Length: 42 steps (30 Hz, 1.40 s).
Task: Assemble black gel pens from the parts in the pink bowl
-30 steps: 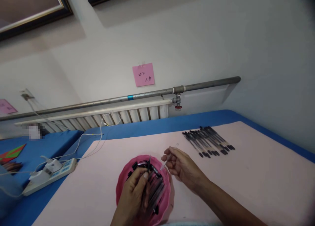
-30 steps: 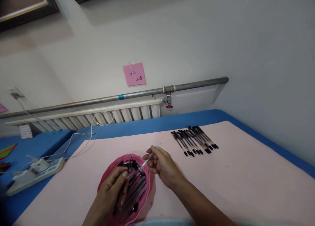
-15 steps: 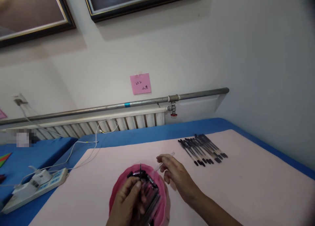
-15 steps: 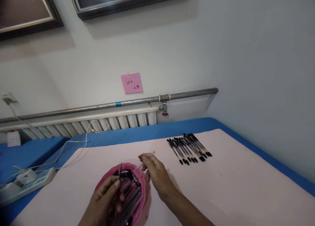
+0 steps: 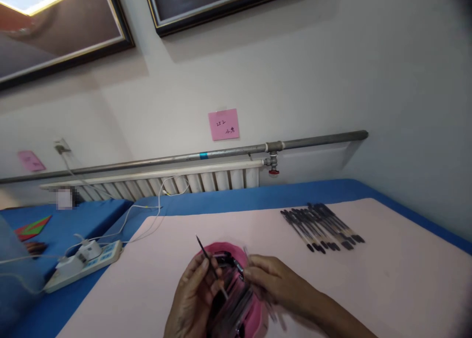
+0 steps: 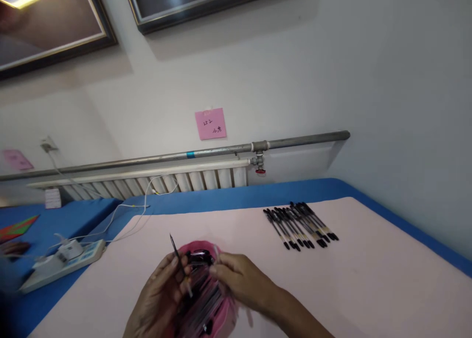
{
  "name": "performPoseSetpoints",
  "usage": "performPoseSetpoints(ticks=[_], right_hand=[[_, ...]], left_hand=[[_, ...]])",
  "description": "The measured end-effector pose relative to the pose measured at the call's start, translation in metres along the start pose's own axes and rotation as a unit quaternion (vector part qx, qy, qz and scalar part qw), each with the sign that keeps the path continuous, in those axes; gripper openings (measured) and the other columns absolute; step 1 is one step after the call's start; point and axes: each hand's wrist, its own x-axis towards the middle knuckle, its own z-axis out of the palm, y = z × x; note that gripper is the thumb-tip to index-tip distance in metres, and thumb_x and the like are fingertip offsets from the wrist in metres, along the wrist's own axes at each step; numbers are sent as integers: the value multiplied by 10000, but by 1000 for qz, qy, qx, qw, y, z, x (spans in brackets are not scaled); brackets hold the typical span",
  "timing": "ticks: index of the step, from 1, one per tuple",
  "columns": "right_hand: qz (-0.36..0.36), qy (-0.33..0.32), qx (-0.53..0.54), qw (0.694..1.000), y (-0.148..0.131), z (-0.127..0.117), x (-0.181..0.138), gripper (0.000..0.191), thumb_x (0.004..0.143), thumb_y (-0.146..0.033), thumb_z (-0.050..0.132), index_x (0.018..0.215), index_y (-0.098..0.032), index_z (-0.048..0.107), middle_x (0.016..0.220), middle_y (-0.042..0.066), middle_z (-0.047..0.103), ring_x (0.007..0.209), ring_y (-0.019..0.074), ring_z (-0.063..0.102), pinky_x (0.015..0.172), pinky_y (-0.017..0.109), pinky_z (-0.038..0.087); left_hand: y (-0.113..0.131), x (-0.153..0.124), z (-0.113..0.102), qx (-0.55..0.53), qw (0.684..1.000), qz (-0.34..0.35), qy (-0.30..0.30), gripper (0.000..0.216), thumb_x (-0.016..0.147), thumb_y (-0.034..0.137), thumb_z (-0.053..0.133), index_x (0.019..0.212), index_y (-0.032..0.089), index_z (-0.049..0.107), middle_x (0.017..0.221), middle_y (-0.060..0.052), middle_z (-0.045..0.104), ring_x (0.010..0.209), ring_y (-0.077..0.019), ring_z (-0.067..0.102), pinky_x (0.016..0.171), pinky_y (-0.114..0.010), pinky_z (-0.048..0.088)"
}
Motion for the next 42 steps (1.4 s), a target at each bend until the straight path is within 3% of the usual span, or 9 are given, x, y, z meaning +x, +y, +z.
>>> performPoseSetpoints(ticks=[4, 9, 24, 42], right_hand=[[-48, -63, -138, 987, -2, 10, -4, 283, 815, -280, 489, 569, -195, 377, 572, -49, 363, 555, 103, 335, 497, 228, 269], [-46, -89, -206, 973, -3, 15, -6, 244, 820, -248, 474, 593, -198, 400, 584, -40, 401, 563, 115, 353, 500, 234, 275], [-61, -75, -249, 964, 0, 17, -9, 207, 824, -234, 482, 624, -199, 444, 591, -38, 445, 556, 113, 374, 501, 231, 295], [-54, -82, -282, 954, -3, 16, -10, 204, 828, -231, 467, 630, -194, 435, 597, -43, 438, 552, 101, 370, 490, 218, 276]], left_hand=[[4, 0, -1, -34, 998, 50, 8, 195, 676, 123, 720, 841, 168, 624, 830, -34, 672, 770, -158, 650, 717, -318, 551], [1, -2, 1, -45, 997, 55, -11, 210, 710, 166, 711, 886, 191, 598, 841, -20, 661, 786, -158, 639, 727, -355, 552], [1, -3, 2, -3, 998, 61, -32, 217, 712, 228, 716, 880, 189, 584, 812, -6, 637, 757, -144, 619, 693, -314, 544], [-1, -1, 2, -7, 998, 52, -32, 154, 772, 180, 655, 893, 179, 560, 818, -18, 641, 763, -145, 620, 688, -312, 542]])
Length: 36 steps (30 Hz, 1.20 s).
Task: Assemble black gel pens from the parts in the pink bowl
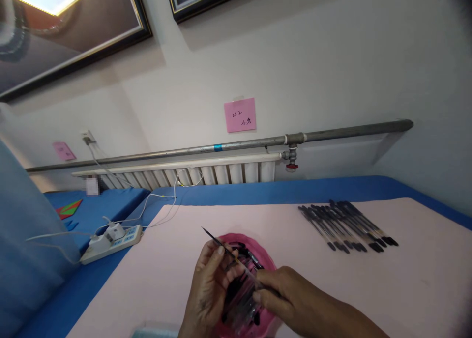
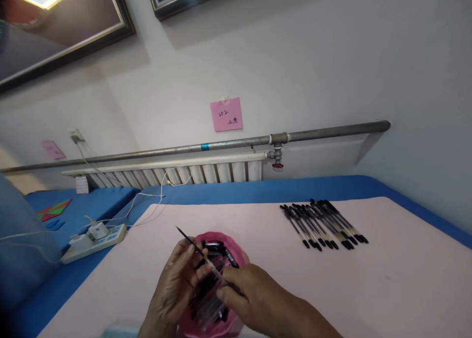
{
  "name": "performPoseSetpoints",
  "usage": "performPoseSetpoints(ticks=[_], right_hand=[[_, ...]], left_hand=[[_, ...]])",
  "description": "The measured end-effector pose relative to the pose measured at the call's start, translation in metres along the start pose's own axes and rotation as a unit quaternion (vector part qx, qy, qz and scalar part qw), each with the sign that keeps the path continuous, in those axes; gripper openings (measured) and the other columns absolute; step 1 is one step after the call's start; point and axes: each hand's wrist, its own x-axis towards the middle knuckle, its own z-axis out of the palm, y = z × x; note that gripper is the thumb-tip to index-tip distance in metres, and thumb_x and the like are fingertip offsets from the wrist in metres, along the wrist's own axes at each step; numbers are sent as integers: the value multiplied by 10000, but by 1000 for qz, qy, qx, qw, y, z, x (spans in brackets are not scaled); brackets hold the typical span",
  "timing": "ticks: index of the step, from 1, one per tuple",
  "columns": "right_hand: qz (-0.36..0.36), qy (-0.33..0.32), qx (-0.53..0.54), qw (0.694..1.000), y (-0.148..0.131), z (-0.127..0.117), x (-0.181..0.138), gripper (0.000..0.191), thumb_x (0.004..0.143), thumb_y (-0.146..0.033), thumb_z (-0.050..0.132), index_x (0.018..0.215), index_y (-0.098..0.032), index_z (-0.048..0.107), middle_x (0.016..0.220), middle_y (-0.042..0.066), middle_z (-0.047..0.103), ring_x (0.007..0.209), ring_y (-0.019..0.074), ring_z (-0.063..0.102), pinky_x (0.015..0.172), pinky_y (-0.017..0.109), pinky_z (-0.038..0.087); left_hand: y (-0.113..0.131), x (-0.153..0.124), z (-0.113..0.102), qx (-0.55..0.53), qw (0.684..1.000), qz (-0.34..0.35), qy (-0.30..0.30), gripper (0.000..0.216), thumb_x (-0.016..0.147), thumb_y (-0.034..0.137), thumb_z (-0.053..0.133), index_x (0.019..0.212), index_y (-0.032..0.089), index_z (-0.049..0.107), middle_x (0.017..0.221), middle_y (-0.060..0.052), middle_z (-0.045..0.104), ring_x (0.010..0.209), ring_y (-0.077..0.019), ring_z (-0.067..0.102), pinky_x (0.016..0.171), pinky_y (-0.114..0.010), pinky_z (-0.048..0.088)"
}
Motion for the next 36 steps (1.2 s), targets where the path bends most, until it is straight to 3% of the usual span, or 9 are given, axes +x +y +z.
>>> performPoseSetpoints(ticks=[27, 32, 36], right_hand=[[-3, 15, -38, 999, 2, -1, 0, 165, 811, -214, 478, 648, -185, 475, 600, -44, 473, 540, 90, 374, 495, 208, 279], [18, 25, 55, 998, 4, 4, 3, 129, 804, -227, 485, 719, -182, 572, 662, -24, 533, 601, 108, 440, 536, 210, 327], [45, 33, 149, 987, 8, 9, 8, 109, 749, -215, 525, 656, -166, 553, 608, -38, 480, 574, 102, 423, 517, 207, 315]], left_hand=[[-1, -2, 2, 17, 1000, -6, -7, 180, 745, 193, 685, 888, 176, 578, 803, -24, 653, 753, -154, 627, 684, -310, 529], [-10, -4, 6, 39, 997, -47, -51, 134, 742, 193, 681, 845, 144, 611, 807, -60, 658, 749, -162, 619, 675, -284, 502], [-19, -6, 5, 61, 995, -71, -25, 171, 722, 202, 703, 859, 136, 626, 826, -72, 657, 747, -154, 617, 673, -267, 497]])
